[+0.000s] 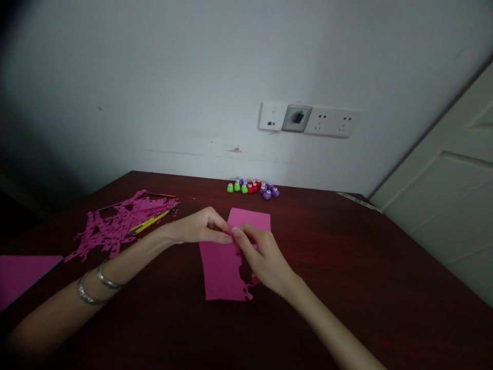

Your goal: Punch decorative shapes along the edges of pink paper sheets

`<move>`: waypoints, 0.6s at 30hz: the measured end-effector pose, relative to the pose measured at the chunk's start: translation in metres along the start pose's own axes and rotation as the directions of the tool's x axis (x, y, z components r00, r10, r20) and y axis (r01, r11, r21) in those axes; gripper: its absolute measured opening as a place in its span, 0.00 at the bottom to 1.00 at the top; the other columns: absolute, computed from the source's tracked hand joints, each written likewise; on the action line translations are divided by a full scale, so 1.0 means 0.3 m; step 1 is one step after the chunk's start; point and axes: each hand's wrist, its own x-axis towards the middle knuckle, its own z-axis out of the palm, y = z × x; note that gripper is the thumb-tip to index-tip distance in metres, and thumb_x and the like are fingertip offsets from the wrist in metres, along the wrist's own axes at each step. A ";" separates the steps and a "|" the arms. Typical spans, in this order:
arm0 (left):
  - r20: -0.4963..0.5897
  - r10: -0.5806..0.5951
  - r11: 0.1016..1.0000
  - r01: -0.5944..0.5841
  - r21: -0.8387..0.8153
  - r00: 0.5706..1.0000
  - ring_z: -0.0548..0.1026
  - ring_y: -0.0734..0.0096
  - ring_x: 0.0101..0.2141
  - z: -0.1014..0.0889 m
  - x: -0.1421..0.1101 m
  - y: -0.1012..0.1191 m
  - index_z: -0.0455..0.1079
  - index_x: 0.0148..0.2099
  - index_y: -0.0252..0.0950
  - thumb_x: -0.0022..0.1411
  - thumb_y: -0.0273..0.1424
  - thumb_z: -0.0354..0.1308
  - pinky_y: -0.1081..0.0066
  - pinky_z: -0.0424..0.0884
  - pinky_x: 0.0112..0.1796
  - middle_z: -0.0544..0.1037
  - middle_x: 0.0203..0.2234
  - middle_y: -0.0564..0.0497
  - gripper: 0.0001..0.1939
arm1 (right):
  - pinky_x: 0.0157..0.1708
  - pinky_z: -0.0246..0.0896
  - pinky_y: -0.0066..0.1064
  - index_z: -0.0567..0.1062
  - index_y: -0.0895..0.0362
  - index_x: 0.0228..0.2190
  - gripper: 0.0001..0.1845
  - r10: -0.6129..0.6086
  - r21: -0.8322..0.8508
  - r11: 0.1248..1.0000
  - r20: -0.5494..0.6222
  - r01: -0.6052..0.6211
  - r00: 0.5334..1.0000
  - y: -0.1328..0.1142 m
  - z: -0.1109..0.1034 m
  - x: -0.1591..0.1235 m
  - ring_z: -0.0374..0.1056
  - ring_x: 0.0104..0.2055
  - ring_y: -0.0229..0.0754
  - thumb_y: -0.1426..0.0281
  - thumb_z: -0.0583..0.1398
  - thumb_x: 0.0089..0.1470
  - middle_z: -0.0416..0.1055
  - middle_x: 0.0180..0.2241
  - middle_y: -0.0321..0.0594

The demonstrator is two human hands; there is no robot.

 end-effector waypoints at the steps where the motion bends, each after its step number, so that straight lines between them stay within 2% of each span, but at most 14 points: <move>1: -0.006 0.002 1.000 -0.002 0.005 1.000 0.64 0.80 0.22 -0.006 -0.003 0.001 0.75 0.31 0.32 0.52 0.36 0.59 0.76 0.59 0.24 0.73 0.20 0.53 0.11 | 0.15 0.51 0.21 0.64 0.57 0.22 0.19 0.009 0.023 1.000 0.012 -0.009 1.000 -0.001 -0.007 0.002 0.55 0.17 0.29 0.57 0.49 0.57 0.58 0.18 0.31; 6: -0.006 0.009 1.000 -0.008 0.027 1.000 0.65 0.80 0.22 -0.017 -0.009 0.008 0.75 0.31 0.32 0.52 0.37 0.59 0.77 0.59 0.24 0.73 0.20 0.53 0.12 | 0.14 0.49 0.21 0.64 0.57 0.24 0.19 0.062 0.128 0.989 0.085 -0.073 0.994 0.011 -0.024 0.008 0.53 0.16 0.28 0.56 0.51 0.56 0.58 0.19 0.29; 11: -0.055 0.015 0.999 -0.012 0.042 0.998 0.60 0.83 0.19 -0.008 -0.006 0.018 0.72 0.27 0.31 0.53 0.38 0.59 0.78 0.54 0.21 0.67 0.17 0.56 0.14 | 0.19 0.50 0.23 0.60 0.56 0.21 0.19 -0.004 0.045 0.999 0.083 0.000 0.997 0.016 -0.024 0.012 0.52 0.20 0.30 0.58 0.50 0.57 0.55 0.19 0.30; 14: -0.091 -0.016 0.999 0.019 0.033 0.996 0.58 0.83 0.18 -0.002 -0.005 0.016 0.70 0.24 0.31 0.50 0.39 0.60 0.77 0.53 0.20 0.64 0.15 0.58 0.14 | 0.21 0.49 0.24 0.60 0.56 0.22 0.18 -0.036 -0.006 0.999 0.022 0.037 0.999 0.018 -0.027 0.016 0.52 0.22 0.31 0.59 0.49 0.59 0.55 0.20 0.31; 18: -0.092 -0.075 0.997 0.075 -0.007 0.993 0.61 0.82 0.18 0.005 -0.005 0.008 0.70 0.25 0.31 0.49 0.38 0.62 0.77 0.56 0.21 0.67 0.16 0.57 0.13 | 0.21 0.48 0.24 0.60 0.56 0.23 0.18 -0.043 -0.035 0.998 0.010 0.043 0.999 0.015 -0.033 0.018 0.51 0.22 0.32 0.59 0.48 0.59 0.54 0.21 0.31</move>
